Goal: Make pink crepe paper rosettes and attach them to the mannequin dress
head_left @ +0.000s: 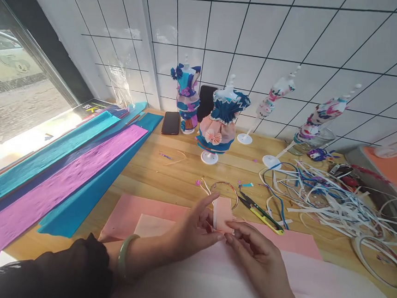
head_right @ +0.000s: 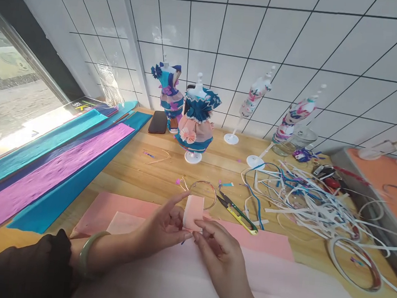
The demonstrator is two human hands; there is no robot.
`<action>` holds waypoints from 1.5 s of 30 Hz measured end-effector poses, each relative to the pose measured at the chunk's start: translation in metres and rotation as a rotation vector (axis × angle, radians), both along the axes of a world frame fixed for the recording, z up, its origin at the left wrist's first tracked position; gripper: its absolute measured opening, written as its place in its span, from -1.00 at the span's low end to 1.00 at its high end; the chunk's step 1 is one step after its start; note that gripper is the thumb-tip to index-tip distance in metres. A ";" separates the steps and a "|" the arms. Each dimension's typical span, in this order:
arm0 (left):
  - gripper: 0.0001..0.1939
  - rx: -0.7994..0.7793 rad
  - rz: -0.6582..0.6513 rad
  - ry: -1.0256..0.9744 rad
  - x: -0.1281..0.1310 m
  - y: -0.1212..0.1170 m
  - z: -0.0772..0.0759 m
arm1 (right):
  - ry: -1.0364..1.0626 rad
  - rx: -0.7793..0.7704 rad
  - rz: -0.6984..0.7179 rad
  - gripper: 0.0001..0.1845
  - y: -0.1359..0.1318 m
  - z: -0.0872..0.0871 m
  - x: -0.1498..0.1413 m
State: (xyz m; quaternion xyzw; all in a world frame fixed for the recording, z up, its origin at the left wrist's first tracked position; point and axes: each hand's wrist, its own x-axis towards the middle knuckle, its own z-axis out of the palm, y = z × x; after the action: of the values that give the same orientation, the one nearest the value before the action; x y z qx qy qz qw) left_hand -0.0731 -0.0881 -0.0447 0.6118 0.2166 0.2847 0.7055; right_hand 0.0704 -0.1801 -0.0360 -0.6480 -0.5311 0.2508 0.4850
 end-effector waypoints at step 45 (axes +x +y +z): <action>-0.78 0.662 0.041 0.180 -0.006 0.014 0.005 | -0.249 0.028 0.142 -0.80 0.003 0.000 0.012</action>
State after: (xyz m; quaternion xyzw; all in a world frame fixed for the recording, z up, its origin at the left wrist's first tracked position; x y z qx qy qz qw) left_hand -0.0792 -0.0741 -0.0400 0.8258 0.1861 0.2985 0.4407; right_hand 0.0822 -0.1776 -0.0356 -0.6281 -0.6352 0.1946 0.4051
